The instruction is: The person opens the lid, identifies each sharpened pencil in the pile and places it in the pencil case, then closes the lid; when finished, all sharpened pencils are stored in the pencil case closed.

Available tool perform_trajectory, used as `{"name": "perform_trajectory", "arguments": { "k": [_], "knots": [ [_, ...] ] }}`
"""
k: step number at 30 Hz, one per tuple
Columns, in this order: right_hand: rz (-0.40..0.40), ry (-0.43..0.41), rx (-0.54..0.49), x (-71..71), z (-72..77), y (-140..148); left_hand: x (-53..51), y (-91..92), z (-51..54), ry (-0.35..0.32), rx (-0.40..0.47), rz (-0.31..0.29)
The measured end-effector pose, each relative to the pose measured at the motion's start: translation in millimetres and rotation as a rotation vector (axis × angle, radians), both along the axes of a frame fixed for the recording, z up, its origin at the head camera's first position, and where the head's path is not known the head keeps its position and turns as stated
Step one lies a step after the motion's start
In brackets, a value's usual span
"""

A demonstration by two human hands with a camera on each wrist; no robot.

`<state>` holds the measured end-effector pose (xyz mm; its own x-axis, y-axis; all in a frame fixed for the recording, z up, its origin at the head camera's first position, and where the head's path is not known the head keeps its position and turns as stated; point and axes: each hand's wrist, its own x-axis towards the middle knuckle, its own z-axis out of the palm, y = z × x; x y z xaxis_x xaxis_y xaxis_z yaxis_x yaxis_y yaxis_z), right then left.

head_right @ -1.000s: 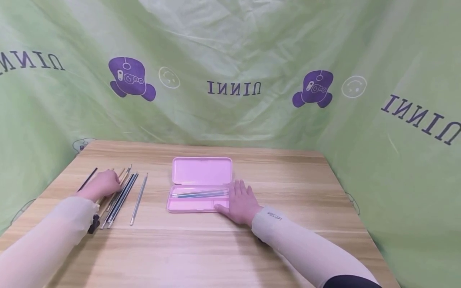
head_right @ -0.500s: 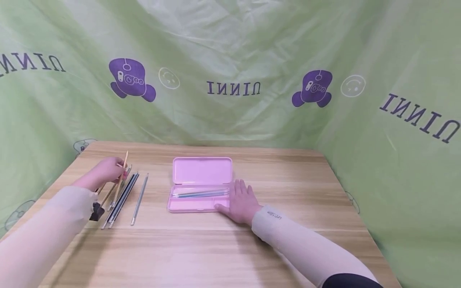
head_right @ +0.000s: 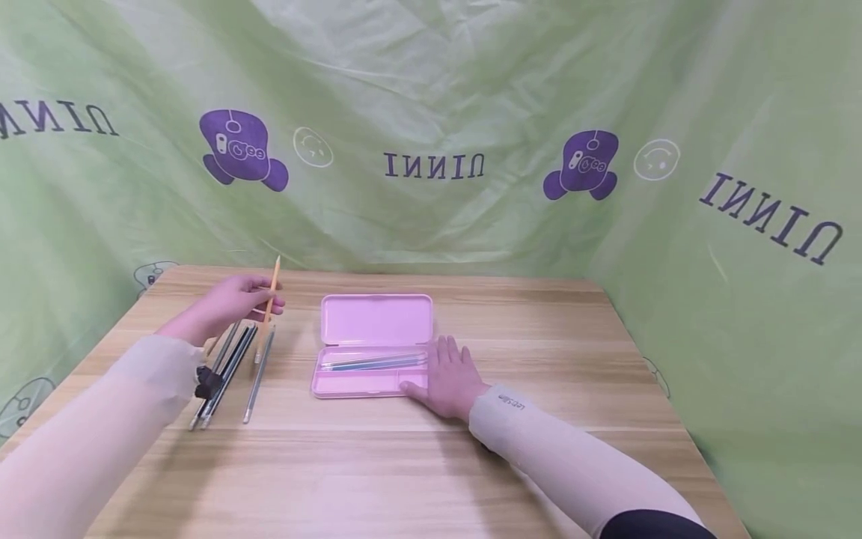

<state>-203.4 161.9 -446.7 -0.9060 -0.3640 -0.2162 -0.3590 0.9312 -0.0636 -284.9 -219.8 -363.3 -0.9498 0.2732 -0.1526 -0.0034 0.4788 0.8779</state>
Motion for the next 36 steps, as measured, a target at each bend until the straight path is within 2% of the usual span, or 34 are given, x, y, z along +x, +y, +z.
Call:
{"name": "perform_trajectory", "arguments": {
  "k": [12,18,24,29,36],
  "knots": [
    [-0.003,-0.002,0.004,1.1,1.3,-1.0,-9.3,43.6,-0.1,0.019,0.12,-0.146],
    [-0.003,-0.001,0.012,1.3,1.2,-0.6,-12.7,73.2,-1.3,0.02,0.122,-0.194],
    [-0.008,-0.007,0.015,1.3,1.0,-1.2,-13.7,100.5,-8.8,0.014,0.113,-0.244],
    [-0.009,-0.01,0.013,2.3,1.6,-1.6,-13.3,117.8,-17.1,0.052,0.013,-0.307],
    [0.0,0.0,0.007,3.6,2.4,-0.5,-6.4,137.3,-22.6,0.239,-0.271,-0.444]
  ]
}}
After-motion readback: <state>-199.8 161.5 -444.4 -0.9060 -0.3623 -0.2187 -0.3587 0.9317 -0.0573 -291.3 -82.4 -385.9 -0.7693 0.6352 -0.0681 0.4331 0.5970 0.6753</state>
